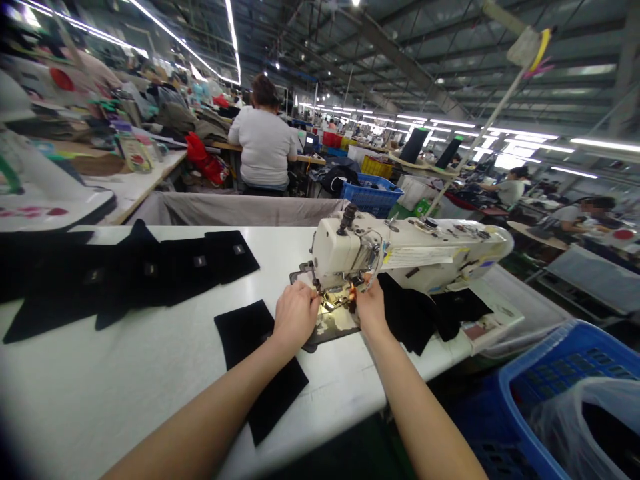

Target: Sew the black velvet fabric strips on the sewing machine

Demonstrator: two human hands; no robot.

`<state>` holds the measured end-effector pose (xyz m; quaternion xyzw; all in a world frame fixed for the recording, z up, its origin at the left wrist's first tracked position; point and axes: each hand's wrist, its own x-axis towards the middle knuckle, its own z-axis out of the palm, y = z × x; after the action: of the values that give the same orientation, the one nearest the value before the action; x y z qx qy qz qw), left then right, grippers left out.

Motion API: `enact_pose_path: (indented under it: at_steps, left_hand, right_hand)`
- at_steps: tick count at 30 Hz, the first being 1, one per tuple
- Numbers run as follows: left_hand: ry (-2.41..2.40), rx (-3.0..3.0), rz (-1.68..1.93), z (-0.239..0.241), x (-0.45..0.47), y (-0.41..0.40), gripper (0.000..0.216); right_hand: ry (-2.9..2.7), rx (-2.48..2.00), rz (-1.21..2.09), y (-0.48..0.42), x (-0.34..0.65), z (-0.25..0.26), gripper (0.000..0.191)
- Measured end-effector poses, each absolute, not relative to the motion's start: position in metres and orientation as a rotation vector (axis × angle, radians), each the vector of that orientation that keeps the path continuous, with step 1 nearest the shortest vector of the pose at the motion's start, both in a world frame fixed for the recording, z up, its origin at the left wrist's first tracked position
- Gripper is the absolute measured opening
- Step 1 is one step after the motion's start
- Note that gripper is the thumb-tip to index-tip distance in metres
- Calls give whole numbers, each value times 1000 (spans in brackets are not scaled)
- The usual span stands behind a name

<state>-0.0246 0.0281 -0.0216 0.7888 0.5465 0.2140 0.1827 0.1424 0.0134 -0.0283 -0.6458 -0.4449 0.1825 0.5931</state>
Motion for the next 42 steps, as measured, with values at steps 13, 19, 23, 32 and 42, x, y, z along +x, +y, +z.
enact_pose_path:
  at_steps: [13, 19, 23, 32, 42]
  left_hand:
    - [1472, 2250, 646, -19, -27, 30, 28]
    - [1435, 2318, 602, 3, -45, 22, 28]
    - [1442, 2469, 557, 13, -74, -2, 29]
    - [1648, 2523, 529, -19, -110, -35, 35]
    - [1515, 2526, 487, -6, -67, -52, 31]
  right_hand:
    - [-932, -1318, 338, -97, 185, 5, 23]
    - [-897, -1296, 414, -110, 218, -3, 27]
    - [-891, -1294, 412, -109, 233, -7, 27]
    - [-847, -1315, 414, -109, 257, -16, 35]
    - [-1059, -1522, 157, -98, 272, -24, 31]
